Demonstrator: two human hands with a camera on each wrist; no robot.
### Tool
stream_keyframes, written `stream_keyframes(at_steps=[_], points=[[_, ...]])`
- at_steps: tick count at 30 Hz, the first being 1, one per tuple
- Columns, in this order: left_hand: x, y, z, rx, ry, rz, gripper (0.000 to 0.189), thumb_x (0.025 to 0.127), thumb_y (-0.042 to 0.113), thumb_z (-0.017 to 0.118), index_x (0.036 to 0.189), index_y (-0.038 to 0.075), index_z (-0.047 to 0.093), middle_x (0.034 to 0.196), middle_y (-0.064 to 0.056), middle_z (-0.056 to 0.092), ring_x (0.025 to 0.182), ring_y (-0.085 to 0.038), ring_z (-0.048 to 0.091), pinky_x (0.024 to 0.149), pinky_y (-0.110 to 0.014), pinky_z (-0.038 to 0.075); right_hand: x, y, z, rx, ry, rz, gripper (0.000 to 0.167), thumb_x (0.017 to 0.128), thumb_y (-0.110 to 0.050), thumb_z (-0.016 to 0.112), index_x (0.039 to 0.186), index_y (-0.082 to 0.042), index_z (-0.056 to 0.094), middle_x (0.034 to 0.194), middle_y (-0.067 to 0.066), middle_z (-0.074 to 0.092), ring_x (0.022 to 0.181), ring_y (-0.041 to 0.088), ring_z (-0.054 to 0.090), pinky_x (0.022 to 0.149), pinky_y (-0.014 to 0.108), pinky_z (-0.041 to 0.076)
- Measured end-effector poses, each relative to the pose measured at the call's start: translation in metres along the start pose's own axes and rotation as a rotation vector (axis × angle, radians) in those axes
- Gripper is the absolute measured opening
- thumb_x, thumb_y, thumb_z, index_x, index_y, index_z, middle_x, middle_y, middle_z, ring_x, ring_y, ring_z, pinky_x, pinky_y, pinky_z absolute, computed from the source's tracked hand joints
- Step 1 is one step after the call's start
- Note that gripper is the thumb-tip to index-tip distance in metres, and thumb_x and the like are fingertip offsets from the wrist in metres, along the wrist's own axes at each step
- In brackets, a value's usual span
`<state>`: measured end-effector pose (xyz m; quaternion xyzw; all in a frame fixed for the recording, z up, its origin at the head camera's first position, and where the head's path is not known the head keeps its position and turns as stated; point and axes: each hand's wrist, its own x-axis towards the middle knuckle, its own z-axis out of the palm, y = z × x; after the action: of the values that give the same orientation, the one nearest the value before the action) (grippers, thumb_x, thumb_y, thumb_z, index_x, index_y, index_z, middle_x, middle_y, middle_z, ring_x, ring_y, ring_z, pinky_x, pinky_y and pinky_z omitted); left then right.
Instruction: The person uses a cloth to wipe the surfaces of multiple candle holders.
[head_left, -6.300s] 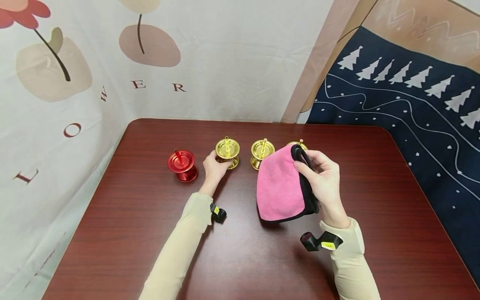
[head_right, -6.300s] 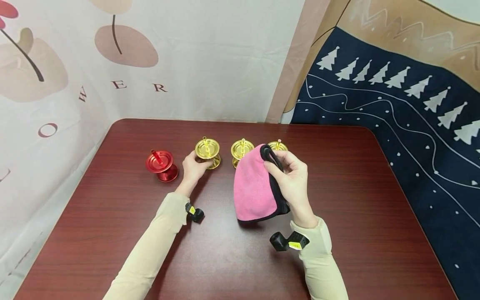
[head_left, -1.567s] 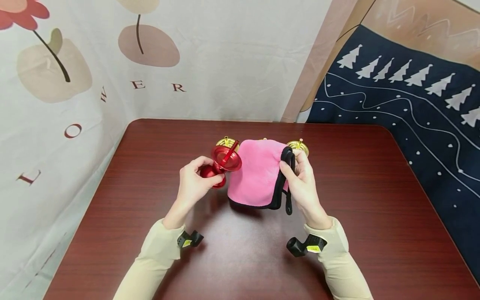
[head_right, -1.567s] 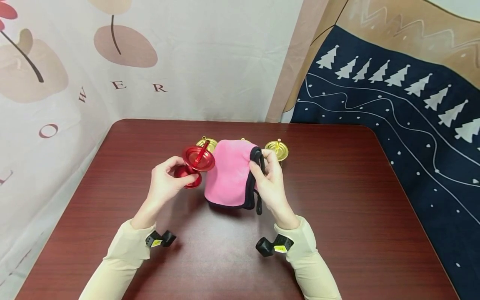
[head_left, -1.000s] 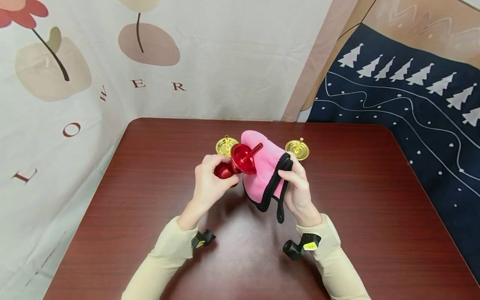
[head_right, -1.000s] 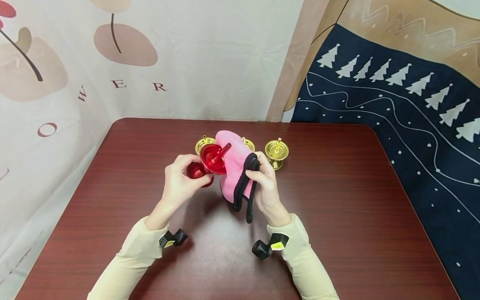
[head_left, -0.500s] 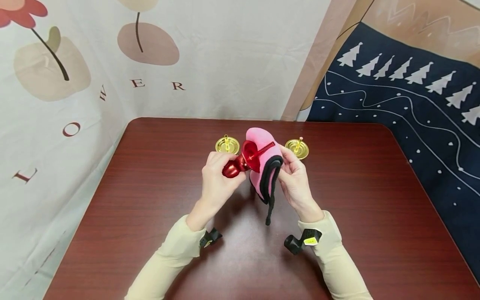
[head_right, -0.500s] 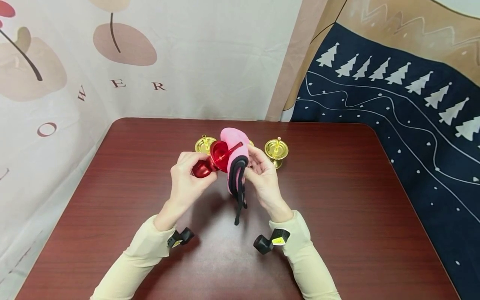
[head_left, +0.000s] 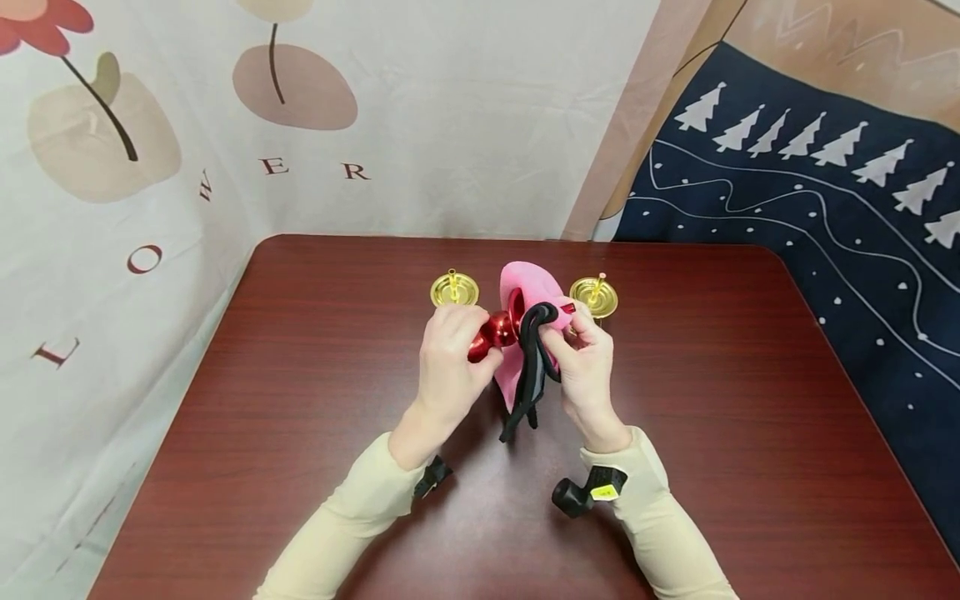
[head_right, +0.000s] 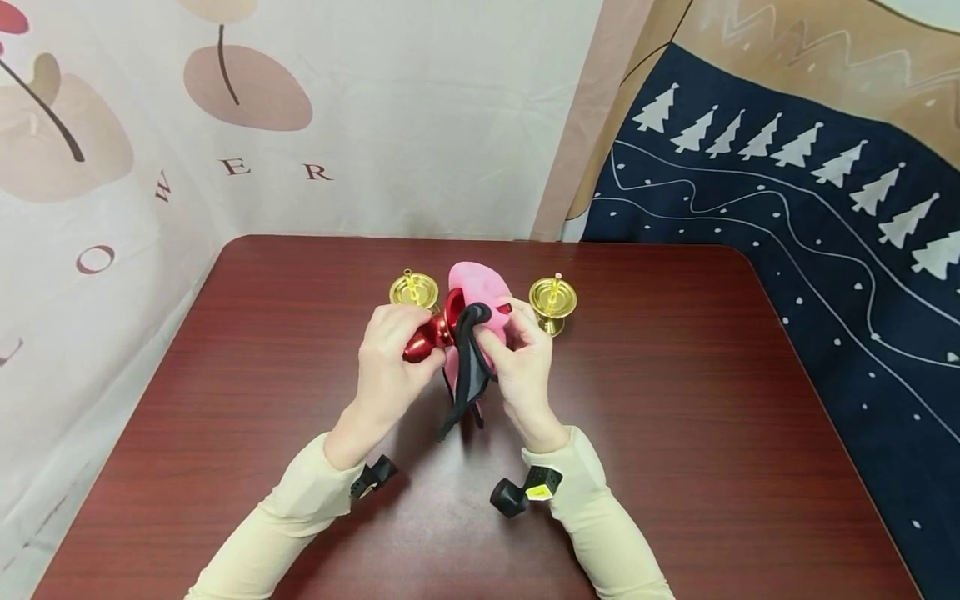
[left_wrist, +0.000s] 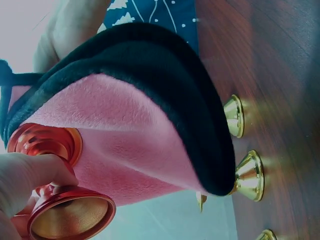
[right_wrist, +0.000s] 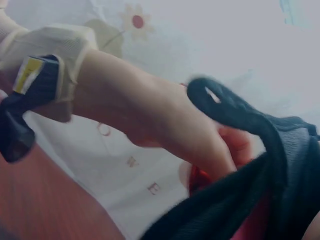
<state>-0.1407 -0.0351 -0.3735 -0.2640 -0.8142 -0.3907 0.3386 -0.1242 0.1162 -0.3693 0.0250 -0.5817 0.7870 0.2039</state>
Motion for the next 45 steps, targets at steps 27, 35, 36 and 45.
stream_keyframes(at_steps=[27, 35, 36, 45], points=[[0.001, -0.002, -0.001, -0.077, 0.025, -0.047, 0.030, 0.063, -0.001, 0.075, 0.091, -0.003, 0.064, 0.089, -0.015, 0.065, 0.090, -0.029, 0.054, 0.081, -0.039, 0.046, -0.009, -0.005, 0.000, -0.055, -0.036, -0.036, 0.024, 0.079, 0.010, 0.059, 0.094, -0.005, 0.071, 0.101, 0.003, 0.052, 0.086, 0.012, 0.051, 0.055, 0.015, 0.042], [-0.002, -0.005, -0.003, -0.069, 0.037, -0.048, 0.028, 0.064, -0.002, 0.075, 0.090, -0.002, 0.065, 0.090, -0.015, 0.065, 0.091, -0.029, 0.054, 0.081, -0.039, 0.045, -0.012, -0.008, -0.001, -0.391, -0.096, -0.144, 0.013, 0.080, 0.009, 0.062, 0.092, 0.013, 0.064, 0.101, 0.007, 0.054, 0.084, 0.009, 0.052, 0.058, 0.013, 0.044], [-0.003, -0.006, -0.002, -0.065, 0.037, -0.048, 0.028, 0.064, -0.002, 0.075, 0.090, -0.002, 0.065, 0.090, -0.014, 0.065, 0.090, -0.029, 0.054, 0.080, -0.039, 0.045, -0.012, -0.008, -0.001, -0.413, -0.088, -0.158, 0.011, 0.079, 0.009, 0.063, 0.090, 0.012, 0.064, 0.098, 0.009, 0.055, 0.081, 0.009, 0.052, 0.058, 0.013, 0.044], [-0.007, -0.010, 0.000, -0.032, 0.013, -0.047, 0.028, 0.065, -0.003, 0.075, 0.090, -0.002, 0.065, 0.090, -0.014, 0.065, 0.091, -0.029, 0.053, 0.081, -0.040, 0.044, -0.010, 0.001, -0.002, -0.637, -0.047, -0.353, 0.008, 0.076, 0.010, 0.063, 0.076, 0.003, 0.059, 0.083, 0.015, 0.058, 0.075, 0.031, 0.052, 0.063, 0.028, 0.042]])
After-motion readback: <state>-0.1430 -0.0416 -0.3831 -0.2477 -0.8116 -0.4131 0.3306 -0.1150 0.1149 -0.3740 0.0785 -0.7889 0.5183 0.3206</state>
